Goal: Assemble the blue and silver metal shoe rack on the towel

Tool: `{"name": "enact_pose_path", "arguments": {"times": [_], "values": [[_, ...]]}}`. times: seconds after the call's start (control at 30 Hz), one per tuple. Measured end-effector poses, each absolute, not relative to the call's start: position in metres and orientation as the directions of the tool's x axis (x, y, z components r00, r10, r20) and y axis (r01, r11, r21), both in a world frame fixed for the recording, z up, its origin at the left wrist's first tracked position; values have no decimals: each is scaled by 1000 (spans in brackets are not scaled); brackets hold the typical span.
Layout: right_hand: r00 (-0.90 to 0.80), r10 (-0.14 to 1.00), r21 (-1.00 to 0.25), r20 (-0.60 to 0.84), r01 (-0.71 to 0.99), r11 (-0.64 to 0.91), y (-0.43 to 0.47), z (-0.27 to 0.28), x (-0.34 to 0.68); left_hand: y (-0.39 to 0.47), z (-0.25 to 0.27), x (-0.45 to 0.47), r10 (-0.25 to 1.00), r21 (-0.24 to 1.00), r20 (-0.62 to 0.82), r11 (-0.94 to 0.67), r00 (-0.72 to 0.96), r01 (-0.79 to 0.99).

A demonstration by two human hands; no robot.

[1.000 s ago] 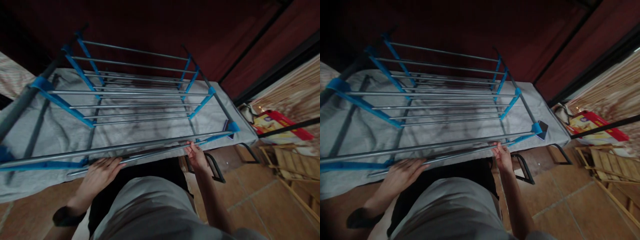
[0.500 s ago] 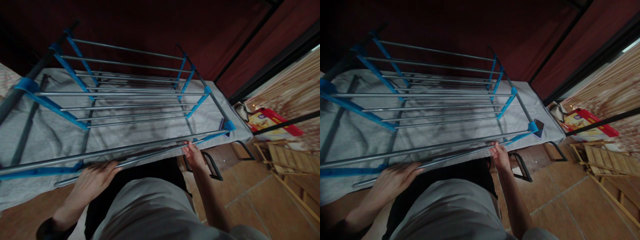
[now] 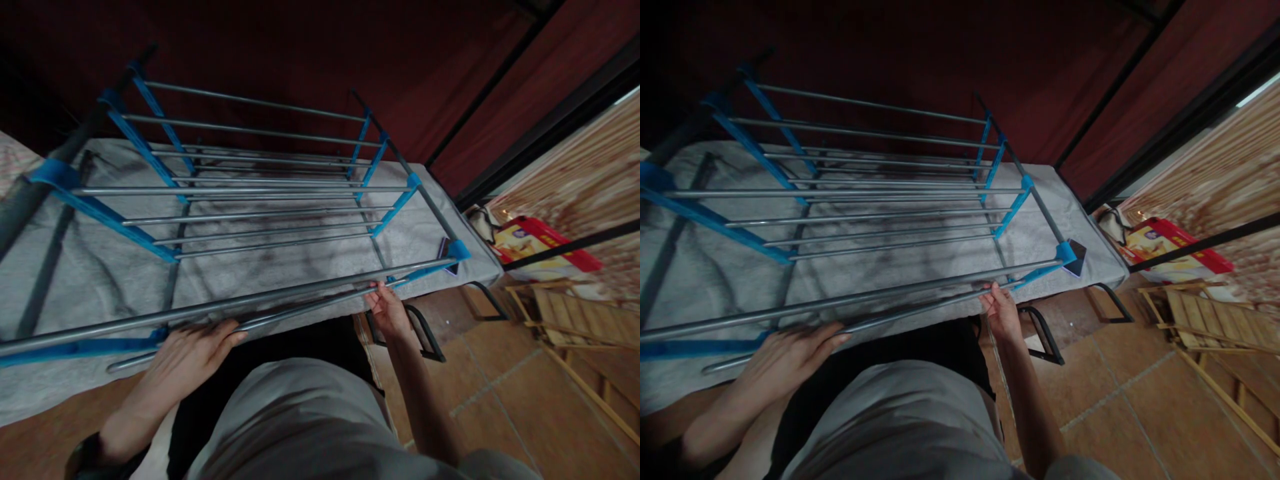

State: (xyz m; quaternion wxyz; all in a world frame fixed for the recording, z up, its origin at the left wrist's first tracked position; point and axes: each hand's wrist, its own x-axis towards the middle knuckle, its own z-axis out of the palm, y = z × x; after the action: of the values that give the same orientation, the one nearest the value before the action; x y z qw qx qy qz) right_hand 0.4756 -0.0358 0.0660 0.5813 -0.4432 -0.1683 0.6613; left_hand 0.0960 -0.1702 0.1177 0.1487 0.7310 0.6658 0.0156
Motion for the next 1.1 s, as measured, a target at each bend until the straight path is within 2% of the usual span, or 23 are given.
{"name": "enact_pose_path", "arguments": {"times": [0.13, 0.47, 0.83, 1.1], "values": [[69, 917, -736, -393, -621, -269, -34, 68, 474, -168, 113, 95, 982, 217, -149, -84, 118, 972], [87, 914, -753, -396, -600, -269, -29, 71, 473, -165, 114, 99, 978, 235, 133, -187, 159, 954], [78, 913, -749, -401, -602, -277, -23, 63, 475, -165, 111, 104, 951, 128, 236, -236, 202, 963], [77, 918, -782, -389, -554, -285, -22, 47, 477, -170, 111, 109, 938, 83, 306, -197, 163, 977]]}}
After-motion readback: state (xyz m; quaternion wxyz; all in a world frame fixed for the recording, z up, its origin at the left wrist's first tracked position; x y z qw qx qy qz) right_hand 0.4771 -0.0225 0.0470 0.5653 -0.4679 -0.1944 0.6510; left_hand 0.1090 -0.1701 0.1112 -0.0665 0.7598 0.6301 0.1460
